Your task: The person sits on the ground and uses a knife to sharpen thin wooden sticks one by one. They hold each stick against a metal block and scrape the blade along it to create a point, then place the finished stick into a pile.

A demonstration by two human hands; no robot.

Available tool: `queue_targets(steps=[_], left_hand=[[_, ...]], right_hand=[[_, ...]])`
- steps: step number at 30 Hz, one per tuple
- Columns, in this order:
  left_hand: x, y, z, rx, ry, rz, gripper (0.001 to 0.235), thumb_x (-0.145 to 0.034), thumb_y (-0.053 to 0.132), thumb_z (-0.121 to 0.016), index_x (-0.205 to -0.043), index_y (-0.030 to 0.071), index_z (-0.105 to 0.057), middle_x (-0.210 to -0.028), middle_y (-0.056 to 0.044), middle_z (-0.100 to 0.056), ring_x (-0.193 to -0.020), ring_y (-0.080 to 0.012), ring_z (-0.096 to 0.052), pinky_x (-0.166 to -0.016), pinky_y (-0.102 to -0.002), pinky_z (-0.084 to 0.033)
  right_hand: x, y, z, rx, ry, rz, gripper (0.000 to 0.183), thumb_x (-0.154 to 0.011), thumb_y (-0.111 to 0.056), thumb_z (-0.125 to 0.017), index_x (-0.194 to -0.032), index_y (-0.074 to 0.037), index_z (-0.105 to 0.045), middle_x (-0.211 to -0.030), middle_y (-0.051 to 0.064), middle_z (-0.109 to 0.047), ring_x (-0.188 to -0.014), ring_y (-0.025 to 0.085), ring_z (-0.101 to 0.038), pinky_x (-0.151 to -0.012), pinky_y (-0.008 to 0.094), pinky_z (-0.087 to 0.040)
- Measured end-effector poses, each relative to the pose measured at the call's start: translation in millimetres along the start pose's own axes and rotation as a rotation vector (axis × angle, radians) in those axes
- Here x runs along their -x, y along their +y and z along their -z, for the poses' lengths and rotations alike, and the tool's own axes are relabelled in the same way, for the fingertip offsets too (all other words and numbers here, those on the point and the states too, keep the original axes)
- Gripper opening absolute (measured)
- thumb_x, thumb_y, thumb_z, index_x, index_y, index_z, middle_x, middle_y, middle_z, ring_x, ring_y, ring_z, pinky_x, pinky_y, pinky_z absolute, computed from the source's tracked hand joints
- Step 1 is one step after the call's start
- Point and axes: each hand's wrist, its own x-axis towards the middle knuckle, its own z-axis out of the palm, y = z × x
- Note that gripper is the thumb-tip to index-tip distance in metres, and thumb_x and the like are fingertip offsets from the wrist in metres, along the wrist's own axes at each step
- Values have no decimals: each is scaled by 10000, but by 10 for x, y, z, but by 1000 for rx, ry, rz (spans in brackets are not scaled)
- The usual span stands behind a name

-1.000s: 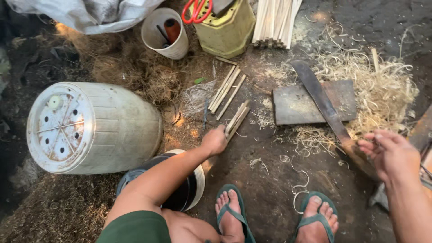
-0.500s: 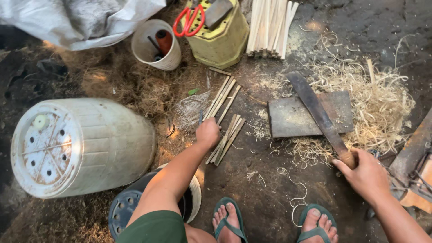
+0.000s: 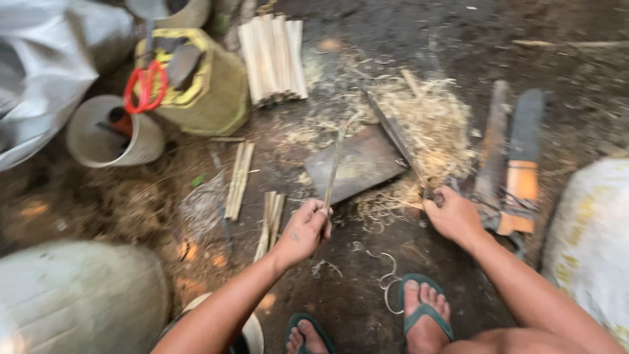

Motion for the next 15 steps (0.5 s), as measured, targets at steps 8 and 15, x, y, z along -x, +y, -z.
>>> queue_targets(steps=[8,15], left_hand=[[-222,-36,-762,-304,95,41,269,-1034,265,-467,-1061,38,-608,-778,-73,-599,-682,-163,-555,-611,-360,-479],[-78,368,-850,-578,171,-6,315,-1002,281,-446,-1028,18,-618,-825,-219,-667,-798,-373,-665,-767,-470,-510]], right_hand=[[395,-73,279,-236,-150,-98,541,-933,-532,-600,-1187,-67,-713,-609,261,-651,-628,377,-677,-623,491,-510],[554,-303,221,-53,-277,305,502,-927,-584,-575,-1010,-126,-762,-686,173,-697,-726,383,-703,-666,498,-529]])
